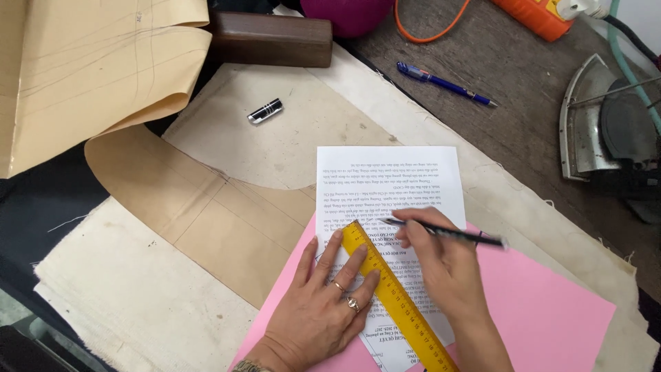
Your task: The person places a printed document onto a pink folder and uses a yellow ruler and a black pen to measure and mark lines on the paper. They adjust the ruler multiple times to draw straight lines across the document.
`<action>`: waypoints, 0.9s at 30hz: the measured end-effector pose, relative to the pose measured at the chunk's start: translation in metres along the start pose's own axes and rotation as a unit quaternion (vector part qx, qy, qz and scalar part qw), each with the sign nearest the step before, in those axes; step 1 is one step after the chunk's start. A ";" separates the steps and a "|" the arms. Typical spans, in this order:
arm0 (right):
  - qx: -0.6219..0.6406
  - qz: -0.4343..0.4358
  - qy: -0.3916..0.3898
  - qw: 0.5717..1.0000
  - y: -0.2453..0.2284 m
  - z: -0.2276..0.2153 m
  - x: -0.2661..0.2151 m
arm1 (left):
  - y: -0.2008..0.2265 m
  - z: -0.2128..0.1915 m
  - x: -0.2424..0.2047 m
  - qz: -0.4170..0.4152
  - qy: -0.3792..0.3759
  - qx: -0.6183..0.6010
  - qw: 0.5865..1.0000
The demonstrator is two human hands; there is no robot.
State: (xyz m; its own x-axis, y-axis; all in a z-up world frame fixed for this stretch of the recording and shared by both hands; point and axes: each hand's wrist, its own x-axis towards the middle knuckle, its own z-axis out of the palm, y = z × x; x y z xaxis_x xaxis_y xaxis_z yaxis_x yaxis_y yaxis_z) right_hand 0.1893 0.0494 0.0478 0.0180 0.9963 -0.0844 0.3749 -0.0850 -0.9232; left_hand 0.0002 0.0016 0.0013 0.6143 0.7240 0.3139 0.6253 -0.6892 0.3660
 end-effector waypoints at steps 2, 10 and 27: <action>-0.008 0.019 -0.018 1.000 0.003 0.003 0.012 | 0.000 0.000 0.000 0.000 -0.004 -0.003 1.000; -0.121 -0.070 -0.189 0.972 -0.001 0.009 0.051 | 0.000 -0.002 0.001 -0.001 0.011 0.008 1.000; -0.148 -0.205 -0.198 0.947 -0.005 0.011 0.052 | 0.000 -0.001 0.002 -0.002 0.008 0.009 1.000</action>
State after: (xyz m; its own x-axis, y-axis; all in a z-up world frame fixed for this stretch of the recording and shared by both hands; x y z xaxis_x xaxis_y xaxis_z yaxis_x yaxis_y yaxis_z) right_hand 0.1781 0.1014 0.0439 -0.5128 0.8557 0.0694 0.5195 0.3736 -0.7684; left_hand 0.0009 0.0028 0.0029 0.6041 0.7272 0.3260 0.6365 -0.6864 0.3516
